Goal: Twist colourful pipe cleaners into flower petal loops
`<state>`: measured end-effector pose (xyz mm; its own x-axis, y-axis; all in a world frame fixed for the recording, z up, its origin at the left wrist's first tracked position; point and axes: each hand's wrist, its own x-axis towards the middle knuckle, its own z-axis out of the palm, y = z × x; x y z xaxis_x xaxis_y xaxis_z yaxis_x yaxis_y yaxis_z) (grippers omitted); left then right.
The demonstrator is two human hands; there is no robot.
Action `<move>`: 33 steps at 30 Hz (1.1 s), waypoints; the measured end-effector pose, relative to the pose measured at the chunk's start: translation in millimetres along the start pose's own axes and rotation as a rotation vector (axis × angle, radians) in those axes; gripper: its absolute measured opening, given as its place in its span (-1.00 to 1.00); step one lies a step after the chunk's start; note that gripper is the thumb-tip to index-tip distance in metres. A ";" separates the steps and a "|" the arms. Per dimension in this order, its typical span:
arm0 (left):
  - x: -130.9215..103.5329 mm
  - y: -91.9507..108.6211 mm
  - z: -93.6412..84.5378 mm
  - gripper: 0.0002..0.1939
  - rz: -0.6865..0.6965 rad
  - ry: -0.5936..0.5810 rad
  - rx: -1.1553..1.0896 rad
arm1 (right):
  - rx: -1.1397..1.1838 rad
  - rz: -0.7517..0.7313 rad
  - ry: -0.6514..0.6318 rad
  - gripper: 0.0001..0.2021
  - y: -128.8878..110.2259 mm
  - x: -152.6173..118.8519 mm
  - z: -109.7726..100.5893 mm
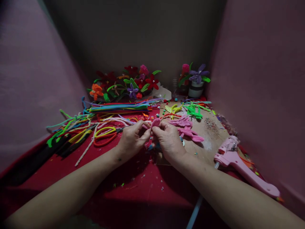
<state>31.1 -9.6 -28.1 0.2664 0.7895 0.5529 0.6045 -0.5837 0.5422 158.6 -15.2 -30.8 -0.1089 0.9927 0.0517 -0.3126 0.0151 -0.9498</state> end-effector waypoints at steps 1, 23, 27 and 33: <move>0.1 1.4 0.5 -0.95 -0.016 0.005 0.003 | -0.011 -0.005 0.001 -0.93 0.3 -0.4 0.3; 3.1 -0.4 -1.0 -0.87 -0.218 -0.056 -0.201 | -0.026 0.012 0.002 -0.89 -3.8 -3.0 0.1; 4.1 7.4 -0.6 -0.87 -0.410 -0.118 -0.458 | -0.076 -0.011 -0.012 -0.88 -8.0 -5.5 2.6; 10.4 16.5 -8.3 -0.79 -0.555 -0.264 -0.702 | 0.012 0.064 -0.053 -0.88 -6.4 -2.4 0.2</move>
<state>37.6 -12.5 -8.2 0.2895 0.9571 -0.0151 0.1270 -0.0228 0.9916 160.7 -17.7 -24.8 -0.1789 0.9838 0.0073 -0.3145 -0.0501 -0.9479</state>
